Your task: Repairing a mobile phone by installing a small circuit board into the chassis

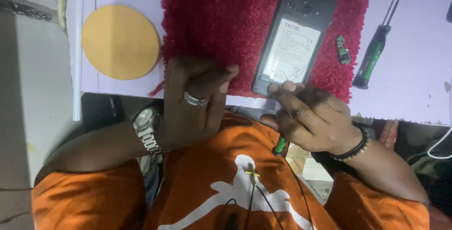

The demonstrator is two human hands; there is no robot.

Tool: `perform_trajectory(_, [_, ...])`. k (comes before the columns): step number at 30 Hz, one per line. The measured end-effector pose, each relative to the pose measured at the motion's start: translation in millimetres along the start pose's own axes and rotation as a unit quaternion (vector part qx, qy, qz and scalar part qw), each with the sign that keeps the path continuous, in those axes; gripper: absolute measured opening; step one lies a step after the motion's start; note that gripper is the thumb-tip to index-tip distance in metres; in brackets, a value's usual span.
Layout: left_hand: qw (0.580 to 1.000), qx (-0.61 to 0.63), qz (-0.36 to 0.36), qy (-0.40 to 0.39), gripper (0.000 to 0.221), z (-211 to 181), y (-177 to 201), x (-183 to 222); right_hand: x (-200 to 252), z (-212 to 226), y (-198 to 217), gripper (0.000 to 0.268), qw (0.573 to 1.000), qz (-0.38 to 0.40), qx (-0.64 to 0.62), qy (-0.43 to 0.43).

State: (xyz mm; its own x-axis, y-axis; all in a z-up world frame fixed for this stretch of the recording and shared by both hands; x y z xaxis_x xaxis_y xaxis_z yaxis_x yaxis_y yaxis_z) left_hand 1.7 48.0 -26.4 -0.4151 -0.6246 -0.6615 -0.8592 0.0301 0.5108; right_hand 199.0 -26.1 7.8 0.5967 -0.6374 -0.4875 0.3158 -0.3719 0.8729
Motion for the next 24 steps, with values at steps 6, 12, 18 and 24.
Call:
perform_trajectory(6, [0.895,-0.297,0.009,-0.333,0.011,-45.3,-8.1,-14.1,5.5,-1.5,-3.1,0.034,1.000,0.007,-0.018,0.016])
perform_trajectory(12, [0.890,-0.301,0.044,-0.341,0.014,-49.2,-17.6,-14.2,8.4,-2.7,-3.9,0.033,1.000,0.013,-0.024,0.010])
perform_trajectory(18, [0.889,-0.286,0.064,-0.350,0.023,-44.1,-22.8,-9.1,8.0,-3.8,-3.1,0.027,0.999,0.012,-0.047,0.003])
perform_trajectory(24, [0.876,-0.303,0.054,-0.371,0.016,-45.6,-19.4,-16.7,7.2,-3.2,-4.6,0.031,0.999,0.024,-0.040,0.008])
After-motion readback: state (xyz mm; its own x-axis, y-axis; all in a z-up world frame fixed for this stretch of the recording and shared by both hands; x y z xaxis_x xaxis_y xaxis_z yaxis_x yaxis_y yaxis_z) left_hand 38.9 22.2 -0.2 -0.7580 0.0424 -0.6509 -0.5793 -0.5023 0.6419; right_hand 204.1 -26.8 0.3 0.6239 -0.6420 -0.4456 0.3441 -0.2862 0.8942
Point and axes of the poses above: each hand's wrist, its own x-axis away from the middle knuckle, its own y-axis out of the back of the hand, z = x × y, the point moved 7 cm from there along -x, towards the middle knuckle, and after that the axes turned 10 degrees about -y, right-handed, at the moved point
